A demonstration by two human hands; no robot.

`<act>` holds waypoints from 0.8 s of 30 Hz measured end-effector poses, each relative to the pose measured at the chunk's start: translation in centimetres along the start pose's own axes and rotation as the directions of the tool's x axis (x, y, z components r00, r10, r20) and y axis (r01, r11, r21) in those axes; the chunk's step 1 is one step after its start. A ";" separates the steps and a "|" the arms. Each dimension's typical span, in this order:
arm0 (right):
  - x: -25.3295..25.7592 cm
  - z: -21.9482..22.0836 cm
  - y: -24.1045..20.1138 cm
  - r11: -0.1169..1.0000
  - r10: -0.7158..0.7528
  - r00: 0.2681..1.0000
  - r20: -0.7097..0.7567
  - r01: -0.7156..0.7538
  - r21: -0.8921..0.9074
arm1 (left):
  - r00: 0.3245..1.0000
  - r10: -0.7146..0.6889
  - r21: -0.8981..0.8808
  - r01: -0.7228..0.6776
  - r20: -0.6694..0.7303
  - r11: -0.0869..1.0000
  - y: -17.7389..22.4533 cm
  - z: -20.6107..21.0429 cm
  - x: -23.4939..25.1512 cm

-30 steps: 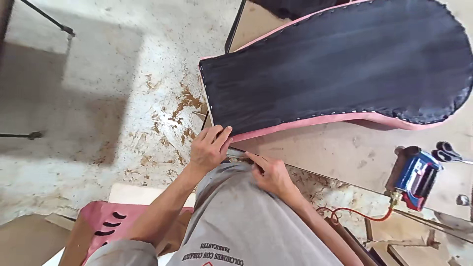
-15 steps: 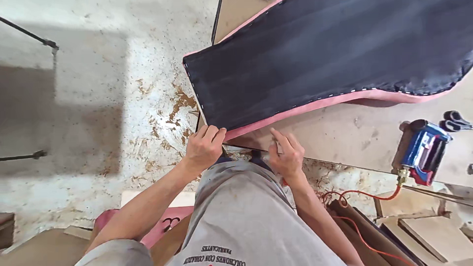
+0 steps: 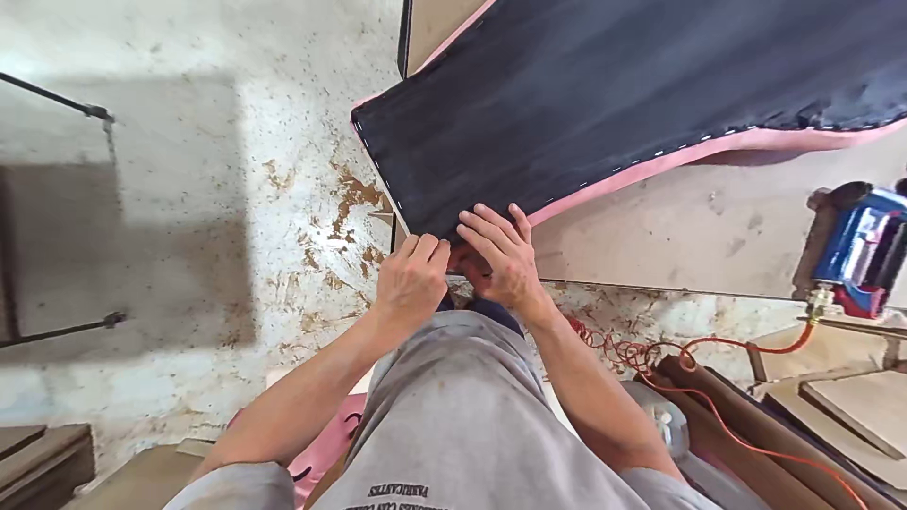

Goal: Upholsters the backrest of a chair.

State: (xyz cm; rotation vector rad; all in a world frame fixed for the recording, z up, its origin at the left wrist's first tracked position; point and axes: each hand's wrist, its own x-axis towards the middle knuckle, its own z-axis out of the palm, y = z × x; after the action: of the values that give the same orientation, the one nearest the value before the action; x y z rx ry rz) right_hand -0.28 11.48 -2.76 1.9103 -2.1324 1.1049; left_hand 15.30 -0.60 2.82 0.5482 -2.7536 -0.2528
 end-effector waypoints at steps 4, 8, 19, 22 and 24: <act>-0.6 0.2 0.3 0.999 -0.045 0.999 0.007 0.045 0.030 | 0.999 0.003 -0.105 -0.008 -0.047 0.994 -0.9 0.0 0.2; -1.1 0.7 0.9 0.996 -0.073 0.997 -0.025 0.074 0.048 | 0.986 0.155 -0.092 -0.161 -0.067 0.983 -2.1 0.3 -0.6; -2.5 -0.7 -0.5 0.992 0.018 0.990 -0.138 -0.035 -0.125 | 0.946 0.322 -0.152 -0.313 0.040 0.937 -3.4 0.7 -0.1; -5.4 -10.3 4.2 0.848 0.329 0.908 -0.259 -0.404 -0.342 | 0.931 0.358 -0.139 -0.346 0.070 0.928 -3.6 0.7 0.1; -8.6 -19.2 10.6 0.580 0.617 0.729 -0.296 -0.676 -0.454 | 0.927 0.369 -0.115 -0.360 0.069 0.926 -3.4 0.5 0.2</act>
State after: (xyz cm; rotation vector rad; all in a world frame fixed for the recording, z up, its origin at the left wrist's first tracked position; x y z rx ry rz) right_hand -15.40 28.81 2.38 0.7926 -2.7640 0.5073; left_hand 16.12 -3.76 1.56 -0.0098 -2.8404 -0.3293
